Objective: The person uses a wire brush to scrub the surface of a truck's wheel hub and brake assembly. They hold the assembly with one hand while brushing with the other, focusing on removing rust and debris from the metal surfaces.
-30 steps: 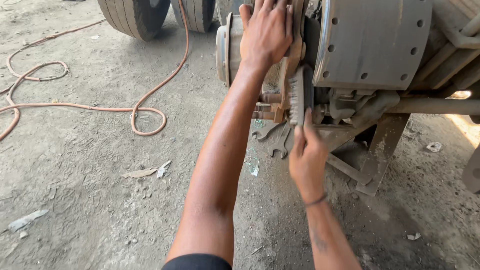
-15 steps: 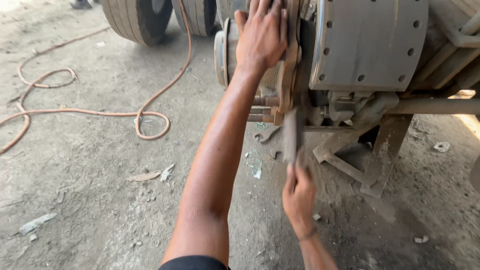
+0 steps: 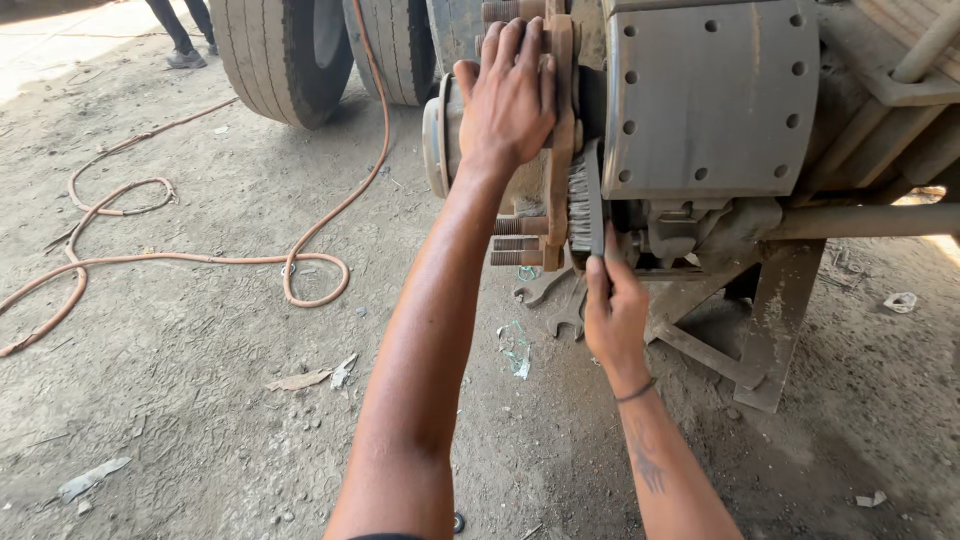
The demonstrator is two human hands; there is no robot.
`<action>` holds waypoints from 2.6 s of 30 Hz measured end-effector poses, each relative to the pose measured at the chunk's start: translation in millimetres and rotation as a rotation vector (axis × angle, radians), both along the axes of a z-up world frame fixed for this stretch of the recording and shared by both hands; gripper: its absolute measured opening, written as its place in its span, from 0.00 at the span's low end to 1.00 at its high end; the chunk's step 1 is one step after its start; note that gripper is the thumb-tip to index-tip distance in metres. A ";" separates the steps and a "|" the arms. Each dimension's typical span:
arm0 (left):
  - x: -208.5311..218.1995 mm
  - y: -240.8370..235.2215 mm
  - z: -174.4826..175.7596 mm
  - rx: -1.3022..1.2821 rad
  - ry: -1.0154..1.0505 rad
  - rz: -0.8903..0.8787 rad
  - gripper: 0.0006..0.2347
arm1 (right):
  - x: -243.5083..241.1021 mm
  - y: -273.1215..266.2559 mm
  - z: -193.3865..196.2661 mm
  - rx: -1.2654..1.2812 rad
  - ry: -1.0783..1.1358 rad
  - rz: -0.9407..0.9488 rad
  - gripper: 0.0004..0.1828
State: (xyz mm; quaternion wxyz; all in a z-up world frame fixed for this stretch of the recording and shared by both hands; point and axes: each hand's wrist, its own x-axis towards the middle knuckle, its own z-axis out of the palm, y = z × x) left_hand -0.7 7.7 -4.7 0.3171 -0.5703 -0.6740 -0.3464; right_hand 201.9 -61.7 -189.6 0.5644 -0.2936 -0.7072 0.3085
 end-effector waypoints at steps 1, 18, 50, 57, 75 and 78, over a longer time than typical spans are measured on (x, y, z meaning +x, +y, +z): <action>0.6 -0.5 0.7 -0.018 -0.003 0.008 0.22 | -2.0 -1.6 1.4 0.020 -0.009 -0.013 0.27; -12.8 20.5 -11.8 -0.019 -0.079 -0.007 0.22 | -18.1 -9.1 18.1 0.037 -0.006 -0.155 0.18; -0.3 28.0 -1.0 0.093 -0.060 0.122 0.24 | -26.1 -61.5 65.0 0.260 -0.072 -0.206 0.19; -7.1 47.0 -16.7 0.138 -0.088 0.062 0.23 | 2.0 -34.8 -10.9 0.122 -0.122 -0.214 0.21; -20.3 40.5 -10.5 0.116 -0.048 0.043 0.26 | -178.6 39.2 187.2 0.180 -0.004 0.047 0.18; -16.5 32.0 -5.6 0.105 -0.003 0.085 0.25 | -187.6 53.7 195.9 0.161 0.020 0.051 0.17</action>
